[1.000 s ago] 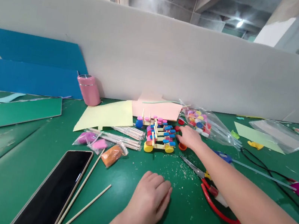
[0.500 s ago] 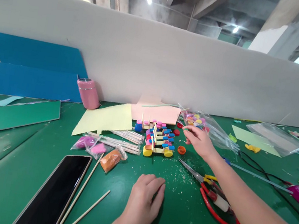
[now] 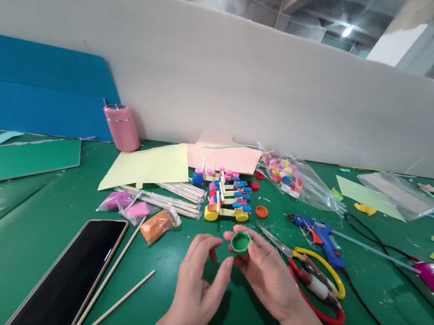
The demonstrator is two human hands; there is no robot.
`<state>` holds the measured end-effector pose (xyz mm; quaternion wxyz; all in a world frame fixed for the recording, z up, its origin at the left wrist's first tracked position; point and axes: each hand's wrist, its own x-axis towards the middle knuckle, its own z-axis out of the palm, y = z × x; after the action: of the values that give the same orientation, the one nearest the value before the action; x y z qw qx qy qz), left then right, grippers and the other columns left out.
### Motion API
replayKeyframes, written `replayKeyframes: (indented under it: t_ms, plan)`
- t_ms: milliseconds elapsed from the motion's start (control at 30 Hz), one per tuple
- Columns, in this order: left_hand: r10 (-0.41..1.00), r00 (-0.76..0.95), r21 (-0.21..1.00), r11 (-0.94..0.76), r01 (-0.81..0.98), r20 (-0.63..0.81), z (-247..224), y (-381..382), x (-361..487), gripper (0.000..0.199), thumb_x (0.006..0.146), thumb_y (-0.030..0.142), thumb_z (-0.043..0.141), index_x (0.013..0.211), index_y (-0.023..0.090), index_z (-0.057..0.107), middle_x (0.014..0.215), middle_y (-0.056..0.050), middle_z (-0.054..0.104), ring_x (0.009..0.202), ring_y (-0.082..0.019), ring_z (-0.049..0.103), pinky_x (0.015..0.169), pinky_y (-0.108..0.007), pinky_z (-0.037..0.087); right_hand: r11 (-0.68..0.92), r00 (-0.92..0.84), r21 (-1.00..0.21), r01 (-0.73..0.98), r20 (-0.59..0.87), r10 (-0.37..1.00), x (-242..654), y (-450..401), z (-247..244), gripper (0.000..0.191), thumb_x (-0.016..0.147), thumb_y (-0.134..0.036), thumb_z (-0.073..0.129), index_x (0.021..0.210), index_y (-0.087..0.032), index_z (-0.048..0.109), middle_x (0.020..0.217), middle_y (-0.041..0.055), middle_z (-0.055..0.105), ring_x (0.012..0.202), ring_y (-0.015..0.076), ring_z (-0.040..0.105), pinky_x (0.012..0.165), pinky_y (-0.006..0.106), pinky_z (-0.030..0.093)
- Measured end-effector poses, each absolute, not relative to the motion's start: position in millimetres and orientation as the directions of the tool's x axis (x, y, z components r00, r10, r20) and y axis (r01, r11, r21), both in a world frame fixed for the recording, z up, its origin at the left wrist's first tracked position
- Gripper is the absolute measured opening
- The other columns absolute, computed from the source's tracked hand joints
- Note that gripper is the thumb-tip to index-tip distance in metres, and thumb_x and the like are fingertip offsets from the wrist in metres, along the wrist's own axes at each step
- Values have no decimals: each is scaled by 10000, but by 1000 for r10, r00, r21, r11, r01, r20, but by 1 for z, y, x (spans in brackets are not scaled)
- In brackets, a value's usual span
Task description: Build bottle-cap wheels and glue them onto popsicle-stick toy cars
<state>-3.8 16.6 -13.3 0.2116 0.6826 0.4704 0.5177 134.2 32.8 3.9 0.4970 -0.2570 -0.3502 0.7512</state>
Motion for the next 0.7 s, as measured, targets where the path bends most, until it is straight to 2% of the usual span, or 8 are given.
replayKeyframes:
  t_ms: [167, 233, 400, 567, 700]
  plan:
    - [851, 36, 737, -474, 483, 524, -14, 16, -3, 378, 773, 195, 558, 1135, 185, 450, 1027, -83, 470, 896, -178, 522, 735, -295, 481, -346, -445, -729, -590, -64, 893, 130, 27, -2, 256, 842, -180, 527, 1086, -180, 603, 1046, 61, 618, 837, 115, 554, 749, 227, 417]
    - [855, 75, 731, -482, 482, 514, -15, 17, -3, 367, 788, 190, 539, 1145, 188, 457, 1032, -83, 471, 885, -170, 533, 733, -290, 486, -365, -448, -723, -587, -85, 890, 129, 26, -3, 274, 838, -168, 515, 1099, -175, 599, 1015, 55, 615, 786, 107, 547, 743, 235, 420]
    - [875, 136, 757, -471, 452, 464, -15, 19, -3, 330, 781, 199, 545, 1107, 196, 499, 990, -74, 524, 805, -162, 559, 673, -283, 499, -389, -405, -717, -578, -162, 900, 130, 28, -5, 288, 801, -170, 534, 1076, -206, 609, 949, 21, 594, 812, 126, 537, 759, 258, 424]
    - [869, 115, 740, -473, 478, 480, -16, 22, -4, 355, 782, 217, 543, 1130, 193, 473, 999, -83, 532, 871, -188, 555, 734, -328, 491, -302, -286, -776, -554, -163, 944, 128, 28, -5, 223, 786, -246, 557, 991, -219, 639, 846, 18, 620, 793, 148, 553, 739, 268, 428]
    - [835, -20, 664, -422, 618, 550, -8, 24, -17, 331, 785, 201, 534, 1110, 183, 477, 987, -80, 530, 882, -188, 549, 745, -327, 488, -213, -154, -847, -487, -156, 976, 129, 28, -8, 212, 756, -323, 587, 932, -223, 653, 812, 18, 625, 755, 155, 549, 689, 267, 436]
